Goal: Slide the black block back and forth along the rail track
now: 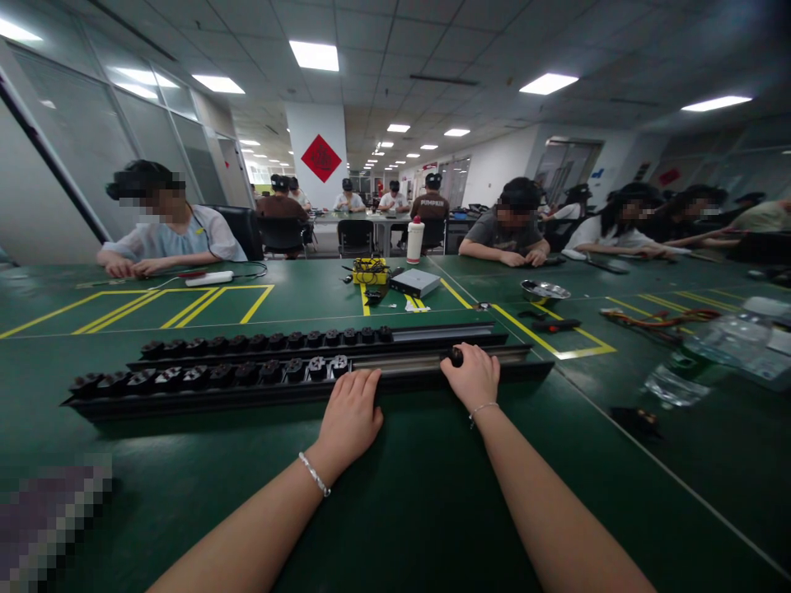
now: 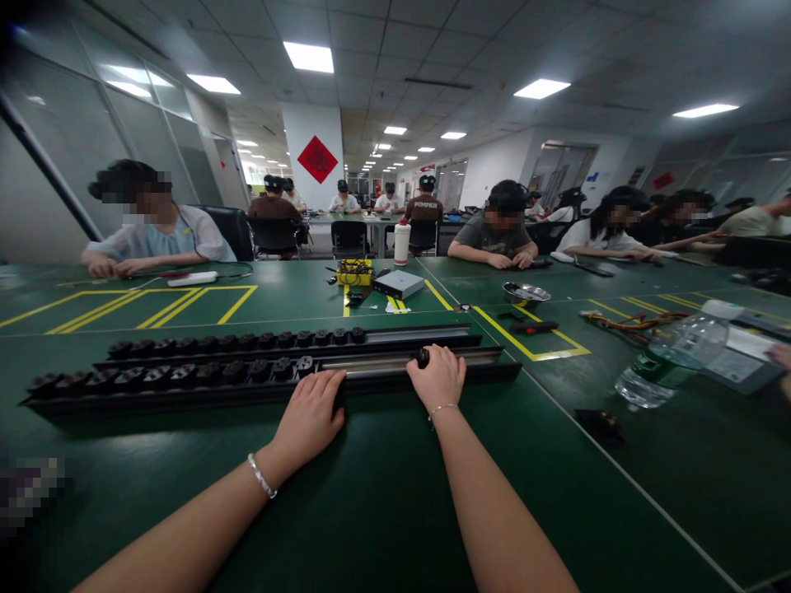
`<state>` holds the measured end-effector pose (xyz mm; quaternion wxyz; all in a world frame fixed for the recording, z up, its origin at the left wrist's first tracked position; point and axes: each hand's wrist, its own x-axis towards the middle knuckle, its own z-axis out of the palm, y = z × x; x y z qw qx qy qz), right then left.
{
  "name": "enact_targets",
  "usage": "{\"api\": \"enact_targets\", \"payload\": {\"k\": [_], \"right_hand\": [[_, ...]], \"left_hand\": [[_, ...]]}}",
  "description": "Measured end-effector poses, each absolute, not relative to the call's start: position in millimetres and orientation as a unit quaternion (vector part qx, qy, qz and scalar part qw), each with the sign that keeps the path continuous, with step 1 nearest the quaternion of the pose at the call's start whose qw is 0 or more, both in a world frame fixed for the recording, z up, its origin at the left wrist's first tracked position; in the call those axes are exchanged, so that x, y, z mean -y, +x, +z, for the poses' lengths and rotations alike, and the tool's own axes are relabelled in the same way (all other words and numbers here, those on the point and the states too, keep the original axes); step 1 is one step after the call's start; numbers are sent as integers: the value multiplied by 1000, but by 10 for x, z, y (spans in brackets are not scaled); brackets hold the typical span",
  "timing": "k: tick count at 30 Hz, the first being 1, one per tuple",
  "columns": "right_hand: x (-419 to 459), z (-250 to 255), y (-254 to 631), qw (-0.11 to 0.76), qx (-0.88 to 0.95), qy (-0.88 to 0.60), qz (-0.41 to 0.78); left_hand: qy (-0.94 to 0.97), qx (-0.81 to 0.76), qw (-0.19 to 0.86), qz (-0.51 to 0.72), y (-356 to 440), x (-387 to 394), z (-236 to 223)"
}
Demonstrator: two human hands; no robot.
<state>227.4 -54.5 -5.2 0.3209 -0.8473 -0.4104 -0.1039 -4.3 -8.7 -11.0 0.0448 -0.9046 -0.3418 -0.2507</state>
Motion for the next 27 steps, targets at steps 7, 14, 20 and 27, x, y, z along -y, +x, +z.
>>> {"api": "enact_targets", "payload": {"k": [7,14,20,27], "right_hand": [[544,-66,2257,325,406,-846,-122],[554,-54,2259,325,409,-844,-119],[565,-47,2257,323,412,-844,-116],[566,-73,2278,322,416,-842,-118]], "left_hand": [[-904,337,46,-258,-43,80,-131],[-904,337,51,-259,-47,82,-125],[-905,337,44,-257,-39,82,-114],[-905,340,37,-252,-45,93,-104]]}}
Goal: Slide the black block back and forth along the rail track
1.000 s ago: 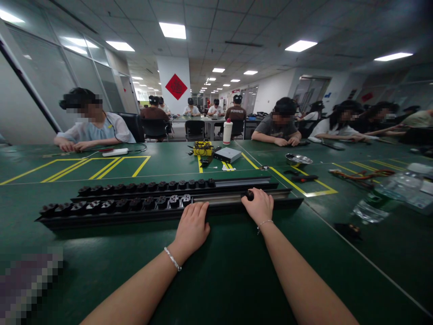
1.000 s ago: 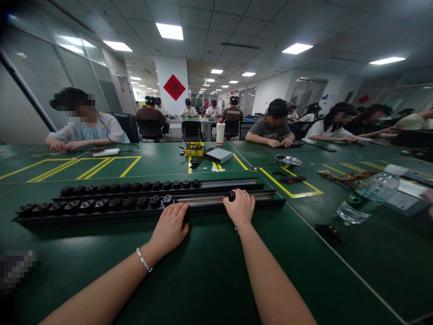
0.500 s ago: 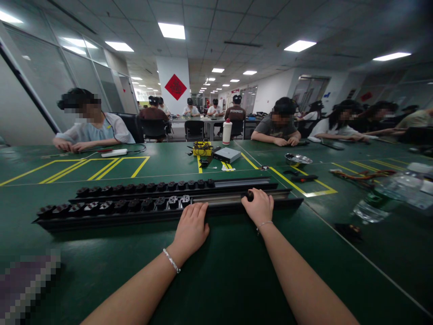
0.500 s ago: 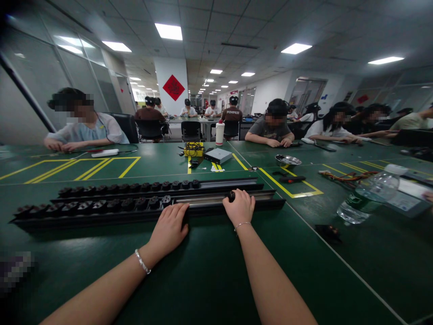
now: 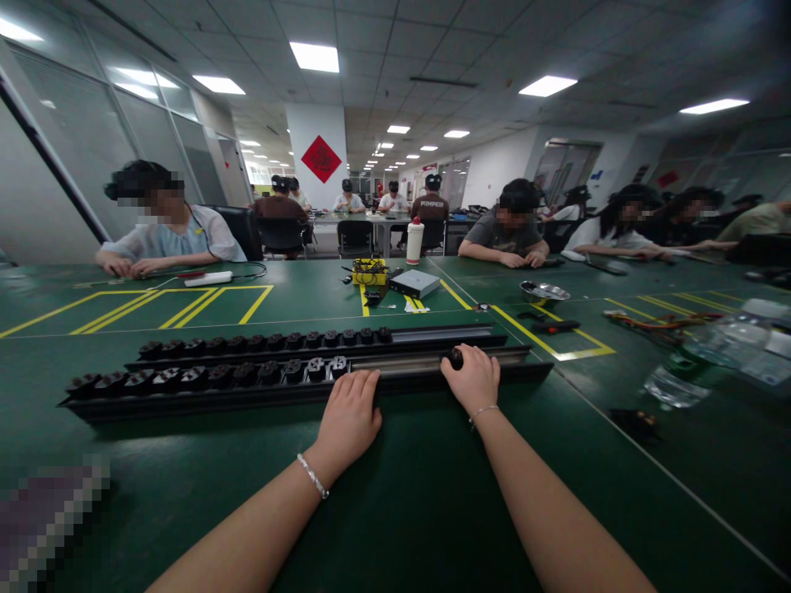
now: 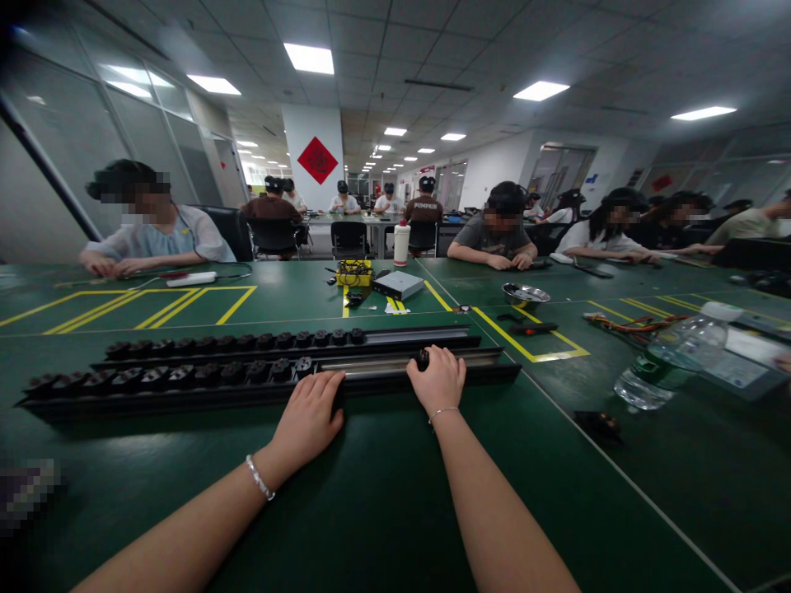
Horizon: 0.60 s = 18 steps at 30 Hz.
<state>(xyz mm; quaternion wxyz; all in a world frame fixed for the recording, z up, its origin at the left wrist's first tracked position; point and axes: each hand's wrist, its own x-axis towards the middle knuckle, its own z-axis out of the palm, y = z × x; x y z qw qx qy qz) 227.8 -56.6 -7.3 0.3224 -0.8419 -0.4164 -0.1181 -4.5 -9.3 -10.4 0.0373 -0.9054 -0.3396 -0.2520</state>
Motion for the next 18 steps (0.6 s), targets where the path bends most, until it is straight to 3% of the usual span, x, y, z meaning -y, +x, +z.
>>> {"api": "enact_targets", "payload": {"k": [18], "right_hand": [[545,-83,2308,331,402,-844,-129]], "left_hand": [[-905,342,44,-248,-40,80,-123]]}}
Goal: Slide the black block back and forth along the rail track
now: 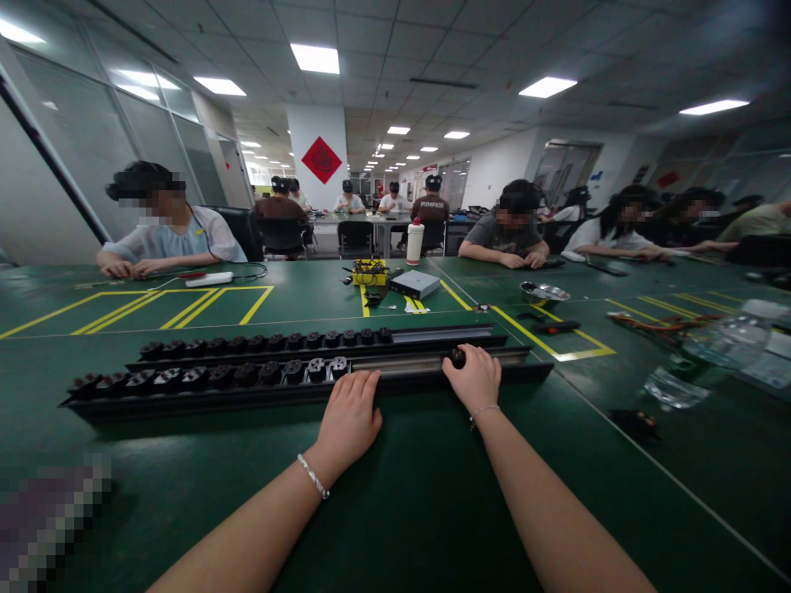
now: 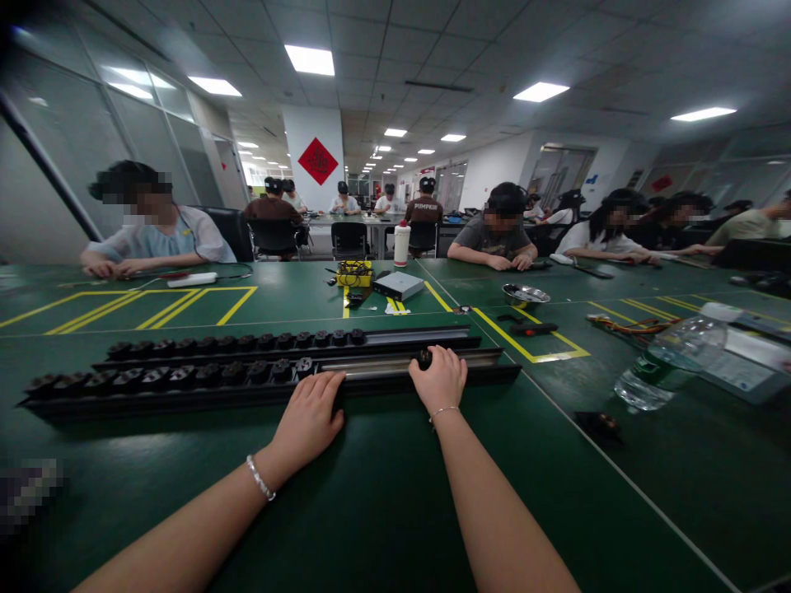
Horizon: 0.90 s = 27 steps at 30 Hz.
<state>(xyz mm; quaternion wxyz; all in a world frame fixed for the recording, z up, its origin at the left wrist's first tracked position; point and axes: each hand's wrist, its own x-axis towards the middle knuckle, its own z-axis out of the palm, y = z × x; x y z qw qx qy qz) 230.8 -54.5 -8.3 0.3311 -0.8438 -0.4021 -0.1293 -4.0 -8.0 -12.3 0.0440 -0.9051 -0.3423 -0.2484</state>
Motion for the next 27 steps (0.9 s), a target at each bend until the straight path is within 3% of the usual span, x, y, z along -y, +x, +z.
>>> {"api": "enact_targets", "payload": {"k": [27], "right_hand": [[537,-62,2338,341,387,-849,-120]], "left_hand": [[-903,340,52,-258,-41,72,-141]]}}
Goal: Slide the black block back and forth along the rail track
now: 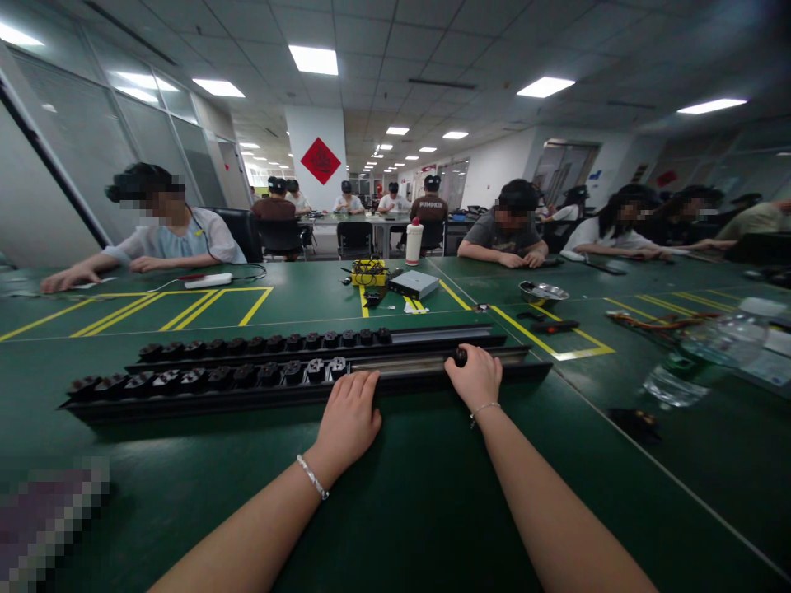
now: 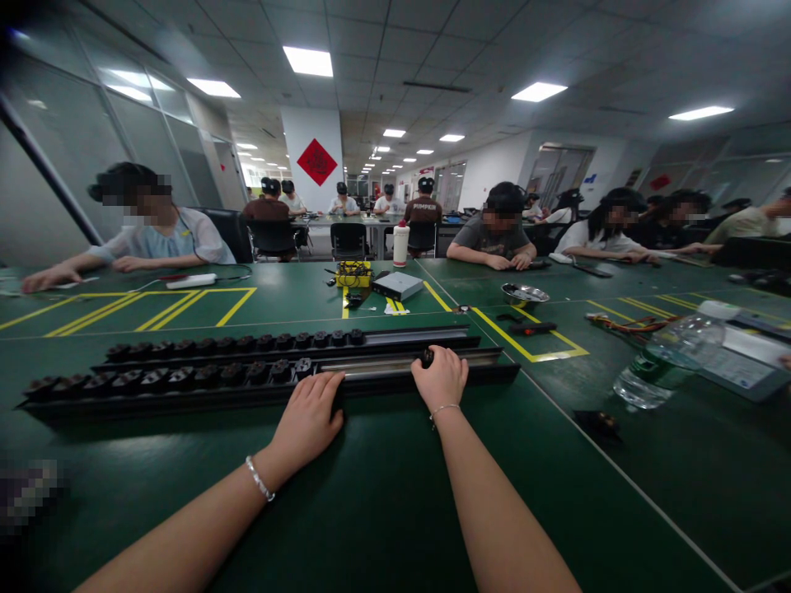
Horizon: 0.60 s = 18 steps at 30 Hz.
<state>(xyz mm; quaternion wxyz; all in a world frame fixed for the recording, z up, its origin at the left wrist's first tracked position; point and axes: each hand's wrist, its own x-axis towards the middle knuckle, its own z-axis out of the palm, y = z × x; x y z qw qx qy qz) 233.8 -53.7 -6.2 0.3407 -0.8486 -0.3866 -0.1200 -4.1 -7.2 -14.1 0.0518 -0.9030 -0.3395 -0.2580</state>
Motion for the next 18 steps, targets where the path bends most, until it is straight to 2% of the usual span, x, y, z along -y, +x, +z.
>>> {"api": "enact_targets", "payload": {"k": [18], "right_hand": [[549,-42,2344,335,390,-850,-111]], "left_hand": [[-904,341,51,-253,-43,76,-132]]}}
